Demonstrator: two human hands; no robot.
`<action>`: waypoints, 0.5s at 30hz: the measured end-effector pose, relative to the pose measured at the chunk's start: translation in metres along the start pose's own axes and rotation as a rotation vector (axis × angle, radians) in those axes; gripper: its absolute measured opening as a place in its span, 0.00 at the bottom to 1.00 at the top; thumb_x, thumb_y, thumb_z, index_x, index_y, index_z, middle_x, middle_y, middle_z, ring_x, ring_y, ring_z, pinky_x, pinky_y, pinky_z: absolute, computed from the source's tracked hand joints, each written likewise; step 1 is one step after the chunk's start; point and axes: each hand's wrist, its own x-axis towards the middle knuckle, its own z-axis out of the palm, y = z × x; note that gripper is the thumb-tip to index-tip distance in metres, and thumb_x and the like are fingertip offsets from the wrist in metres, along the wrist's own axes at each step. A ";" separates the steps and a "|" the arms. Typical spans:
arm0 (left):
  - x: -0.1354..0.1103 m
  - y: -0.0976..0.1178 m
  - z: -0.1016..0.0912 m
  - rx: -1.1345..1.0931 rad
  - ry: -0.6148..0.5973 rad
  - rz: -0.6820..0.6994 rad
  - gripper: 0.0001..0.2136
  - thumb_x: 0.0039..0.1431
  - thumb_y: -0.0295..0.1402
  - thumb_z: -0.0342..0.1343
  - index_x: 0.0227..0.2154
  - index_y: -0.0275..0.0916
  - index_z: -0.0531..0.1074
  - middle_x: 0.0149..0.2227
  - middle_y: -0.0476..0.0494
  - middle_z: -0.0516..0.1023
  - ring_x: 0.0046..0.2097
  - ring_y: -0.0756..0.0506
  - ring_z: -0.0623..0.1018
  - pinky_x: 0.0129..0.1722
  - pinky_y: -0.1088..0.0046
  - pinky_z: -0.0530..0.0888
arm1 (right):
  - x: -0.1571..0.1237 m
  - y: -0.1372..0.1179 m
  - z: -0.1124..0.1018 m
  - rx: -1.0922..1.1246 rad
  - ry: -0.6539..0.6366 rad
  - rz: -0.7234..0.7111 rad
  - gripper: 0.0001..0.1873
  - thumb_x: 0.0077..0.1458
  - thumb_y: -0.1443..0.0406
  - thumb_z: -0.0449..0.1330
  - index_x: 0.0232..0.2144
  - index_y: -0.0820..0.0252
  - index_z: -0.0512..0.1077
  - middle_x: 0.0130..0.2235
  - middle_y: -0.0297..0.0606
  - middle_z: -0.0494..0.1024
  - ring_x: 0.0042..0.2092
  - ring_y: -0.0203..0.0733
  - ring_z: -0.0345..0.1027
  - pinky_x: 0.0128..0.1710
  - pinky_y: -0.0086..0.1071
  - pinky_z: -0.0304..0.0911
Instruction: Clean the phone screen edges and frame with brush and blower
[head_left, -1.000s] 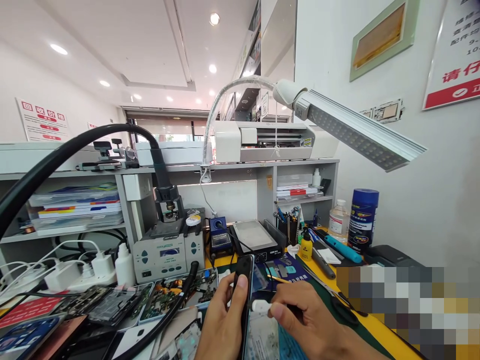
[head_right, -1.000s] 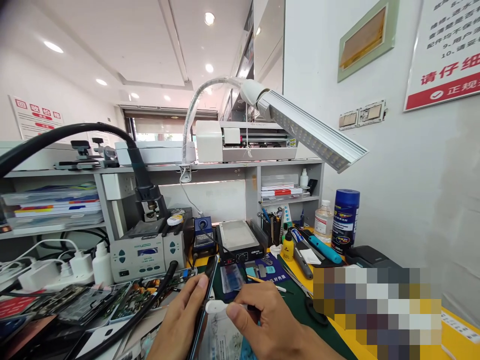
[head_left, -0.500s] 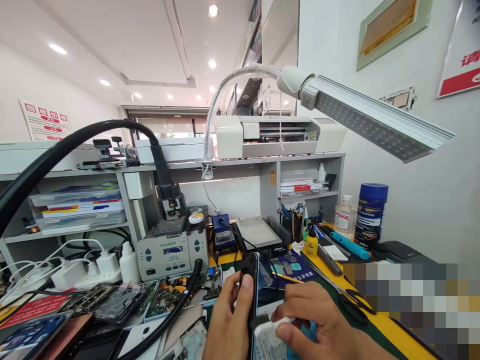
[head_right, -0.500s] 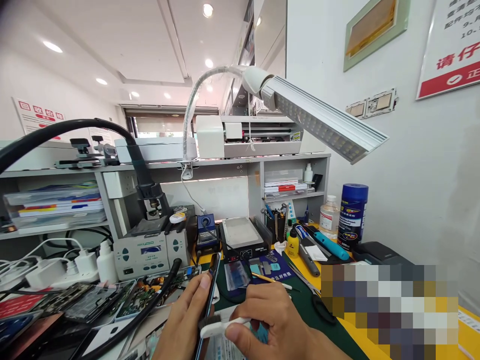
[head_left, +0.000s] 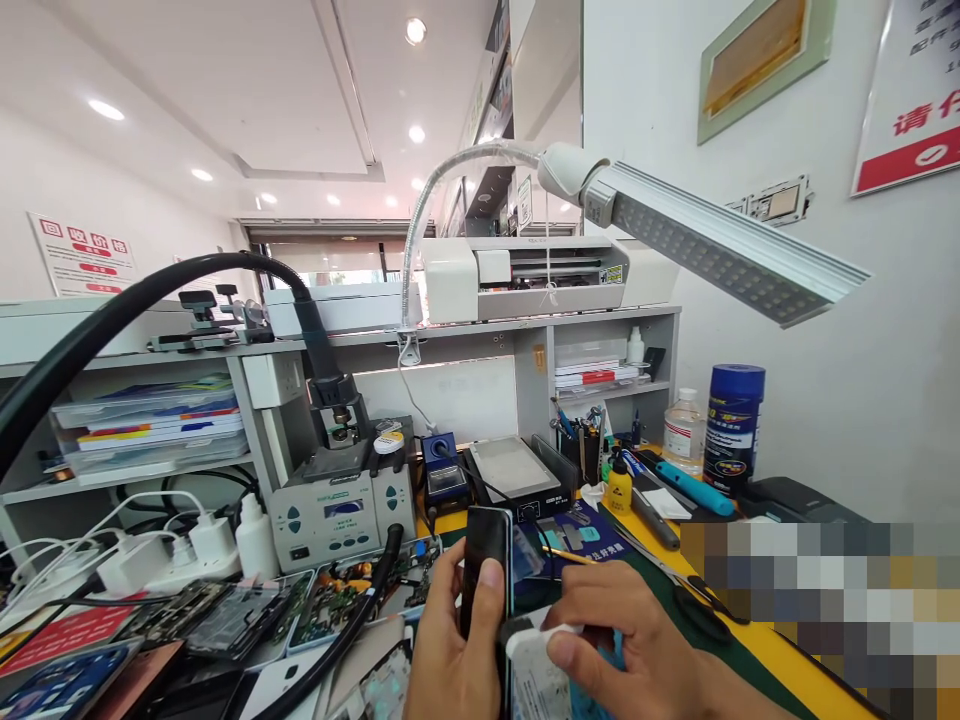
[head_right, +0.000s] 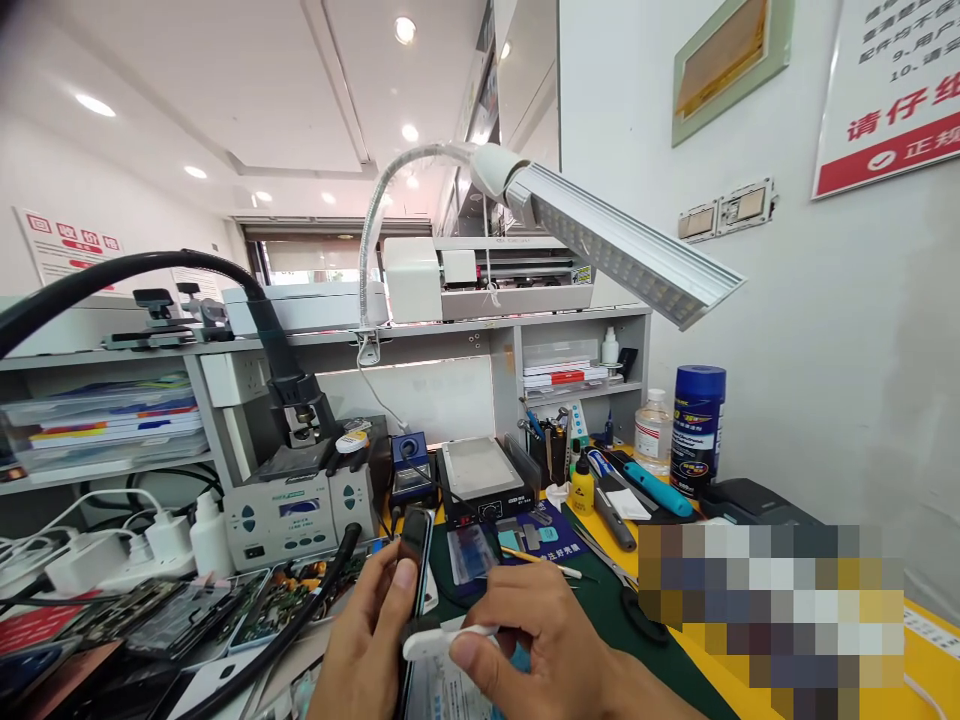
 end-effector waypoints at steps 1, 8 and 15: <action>0.000 0.000 0.000 0.002 0.015 0.006 0.34 0.56 0.61 0.56 0.53 0.36 0.70 0.53 0.33 0.80 0.60 0.32 0.74 0.58 0.60 0.70 | 0.000 0.000 0.001 0.004 -0.014 -0.001 0.25 0.69 0.56 0.51 0.26 0.64 0.76 0.22 0.35 0.67 0.25 0.37 0.61 0.28 0.32 0.54; 0.001 0.003 -0.002 -0.033 0.094 0.001 0.32 0.59 0.61 0.53 0.52 0.37 0.71 0.55 0.34 0.80 0.59 0.34 0.76 0.57 0.63 0.72 | 0.001 0.012 0.000 0.023 -0.025 0.018 0.26 0.68 0.55 0.52 0.20 0.61 0.69 0.19 0.30 0.61 0.23 0.35 0.55 0.25 0.32 0.48; 0.001 -0.002 0.000 0.013 0.085 0.046 0.33 0.58 0.62 0.51 0.52 0.37 0.69 0.53 0.35 0.79 0.57 0.32 0.75 0.58 0.56 0.68 | 0.000 -0.004 0.005 0.047 -0.004 0.012 0.32 0.72 0.49 0.46 0.24 0.63 0.74 0.21 0.33 0.67 0.24 0.35 0.60 0.27 0.30 0.54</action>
